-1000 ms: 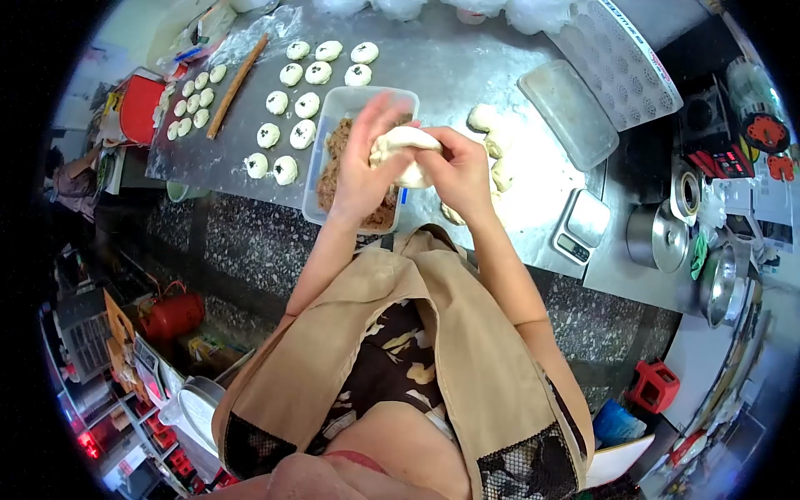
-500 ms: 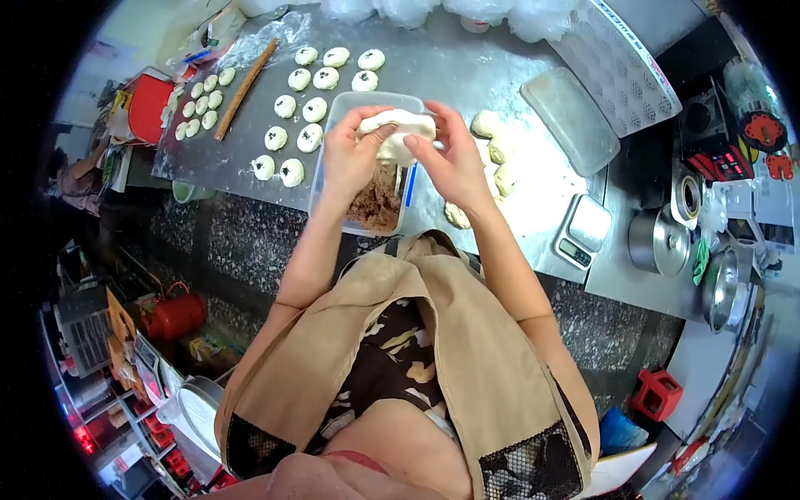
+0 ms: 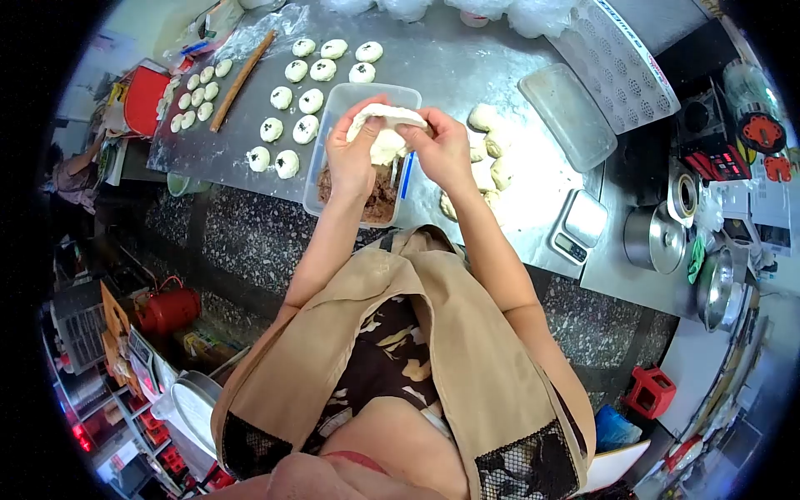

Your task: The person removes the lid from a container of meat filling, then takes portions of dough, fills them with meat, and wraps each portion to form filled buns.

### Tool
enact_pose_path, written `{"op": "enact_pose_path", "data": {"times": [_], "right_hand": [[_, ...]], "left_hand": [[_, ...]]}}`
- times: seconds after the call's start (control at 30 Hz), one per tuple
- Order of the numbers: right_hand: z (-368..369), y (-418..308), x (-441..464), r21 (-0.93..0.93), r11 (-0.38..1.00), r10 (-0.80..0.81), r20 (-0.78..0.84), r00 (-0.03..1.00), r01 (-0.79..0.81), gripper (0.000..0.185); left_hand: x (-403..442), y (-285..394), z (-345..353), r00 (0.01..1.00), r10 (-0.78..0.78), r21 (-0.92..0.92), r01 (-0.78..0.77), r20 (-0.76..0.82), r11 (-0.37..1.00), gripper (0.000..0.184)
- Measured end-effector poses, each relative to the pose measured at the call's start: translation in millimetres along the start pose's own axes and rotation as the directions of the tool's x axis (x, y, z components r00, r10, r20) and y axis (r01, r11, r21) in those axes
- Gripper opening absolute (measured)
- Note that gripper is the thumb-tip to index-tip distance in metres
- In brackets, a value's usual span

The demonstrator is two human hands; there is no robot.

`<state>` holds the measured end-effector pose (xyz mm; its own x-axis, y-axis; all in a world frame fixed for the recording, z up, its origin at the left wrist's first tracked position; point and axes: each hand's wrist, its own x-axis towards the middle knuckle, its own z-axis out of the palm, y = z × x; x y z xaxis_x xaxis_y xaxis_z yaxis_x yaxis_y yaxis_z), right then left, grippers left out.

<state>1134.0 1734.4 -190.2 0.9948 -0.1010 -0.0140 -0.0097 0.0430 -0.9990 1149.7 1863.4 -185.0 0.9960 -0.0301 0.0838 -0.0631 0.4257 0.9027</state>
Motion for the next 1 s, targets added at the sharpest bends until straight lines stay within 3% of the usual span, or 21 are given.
{"op": "enact_pose_path", "data": {"times": [0.07, 0.13, 0.17, 0.2, 0.23, 0.27, 0.3, 0.33, 0.4, 0.47, 0.5, 0.53, 0.6, 0.63, 0.67, 0.73, 0.77, 0.87, 0.9, 0.93, 1.0], "right_hand": [[-1.3, 2.1, 0.7, -0.100, 0.995, -0.025, -0.020, 0.999, 0.023, 0.020], [-5.6, -10.2, -2.5, -0.239, 0.965, -0.103, 0.046, 0.994, 0.111, 0.019], [-10.3, -14.4, -1.3, -0.348, 0.931, -0.069, 0.123, 0.990, 0.108, 0.024], [-10.9, -11.9, -6.0, -0.353, 0.930, -0.061, 0.114, 0.992, 0.098, 0.024], [-7.8, -8.9, -10.0, -0.475, 0.835, -0.264, 0.097, 0.960, 0.278, 0.027], [-2.6, -6.9, -11.4, -0.587, 0.684, -0.464, 0.108, 0.879, 0.433, 0.031], [6.0, -3.0, -15.9, -0.533, 0.756, -0.442, 0.014, 0.897, 0.380, 0.037], [0.5, -0.8, -15.4, -0.290, 0.936, -0.181, 0.095, 0.979, 0.201, 0.038], [-9.8, 3.4, -11.0, -0.357, 0.920, -0.119, 0.130, 0.984, 0.159, 0.038], [-13.3, 1.1, -9.2, -0.389, 0.898, -0.165, 0.135, 0.977, 0.205, 0.034], [-13.3, -3.0, -8.3, -0.420, 0.869, -0.220, 0.145, 0.965, 0.261, 0.030], [-12.1, -9.3, -8.3, -0.420, 0.868, -0.221, 0.149, 0.964, 0.264, 0.030], [-7.7, -20.7, -7.8, -0.025, 0.995, -0.096, -0.089, 0.991, 0.094, 0.023], [-5.9, -18.2, -4.8, 0.019, 0.995, -0.096, -0.138, 0.986, 0.100, 0.016], [-9.5, -14.5, -3.0, 0.016, 0.995, -0.094, -0.133, 0.987, 0.097, 0.016], [-19.5, -7.9, -2.1, -0.370, 0.916, -0.155, 0.036, 0.987, 0.157, 0.016], [-17.7, -16.8, -4.3, -0.464, 0.863, -0.195, 0.059, 0.979, 0.199, 0.017], [-21.2, -19.1, -2.1, -0.306, 0.950, -0.042, 0.074, 0.996, 0.063, 0.016], [-17.5, -15.8, -3.0, -0.062, 0.995, -0.080, 0.058, 0.995, 0.084, 0.017], [-18.5, -12.1, -1.6, -0.063, 0.994, -0.083, 0.064, 0.994, 0.087, 0.017], [-22.8, -8.8, -2.6, -0.282, 0.959, -0.020, 0.045, 0.999, 0.032, 0.019]], "left_hand": [[-1.2, -2.6, -2.9, 0.995, -0.062, -0.154, 0.051, -0.073, 0.987, 0.022], [2.9, -1.2, -18.2, 1.000, -0.012, -0.035, 0.012, 0.001, 0.999, 0.026], [4.7, 4.9, -23.8, 0.987, -0.030, 0.317, -0.021, 0.157, 0.948, 0.028], [4.6, 9.8, -26.0, 0.950, -0.100, 0.616, -0.109, 0.295, 0.780, 0.030], [4.9, 14.9, -23.7, 0.955, -0.151, 0.664, -0.060, 0.256, 0.745, 0.032], [6.4, 8.6, -25.8, 0.953, -0.145, 0.659, -0.070, 0.266, 0.749, 0.032], [7.0, -2.6, -29.7, 0.975, -0.076, 0.602, -0.066, 0.208, 0.796, 0.032], [6.0, -13.7, -34.5, 0.990, -0.018, 0.543, -0.061, 0.138, 0.838, 0.032], [-0.2, -10.3, -28.2, 0.983, -0.040, 0.438, -0.043, 0.180, 0.898, 0.034], [-4.5, -1.9, -21.0, 0.964, 0.067, 0.526, -0.198, 0.258, 0.827, 0.034], [1.2, 3.6, -27.2, 0.941, -0.072, 0.592, -0.148, 0.332, 0.793, 0.034], [2.7, 1.3, -27.5, 0.942, -0.068, 0.592, -0.149, 0.329, 0.792, 0.034], [4.8, -3.2, -23.4, 0.960, -0.188, 0.460, 0.073, 0.209, 0.885, 0.034], [1.4, -6.7, -18.6, 0.968, -0.196, 0.370, 0.126, 0.158, 0.920, 0.030], [-3.2, -6.6, -13.4, 0.969, -0.196, 0.367, 0.129, 0.152, 0.921, 0.030], [-9.8, -5.9, -5.8, 0.982, -0.103, 0.346, 0.044, 0.156, 0.937, 0.026], [-6.2, -10.9, -5.1, 0.992, -0.001, 0.453, -0.058, 0.129, 0.890, 0.023], [1.8, -8.7, -14.2, 0.963, -0.181, 0.433, 0.078, 0.201, 0.898, 0.023], [1.4, -9.7, -13.4, 0.978, -0.149, 0.448, 0.069, 0.145, 0.891, 0.022], [2.0, -10.5, -13.4, 0.979, -0.144, 0.447, 0.067, 0.141, 0.892, 0.022], [1.0, -14.0, -12.7, 0.981, -0.160, 0.441, 0.097, 0.110, 0.892, 0.024]]}}
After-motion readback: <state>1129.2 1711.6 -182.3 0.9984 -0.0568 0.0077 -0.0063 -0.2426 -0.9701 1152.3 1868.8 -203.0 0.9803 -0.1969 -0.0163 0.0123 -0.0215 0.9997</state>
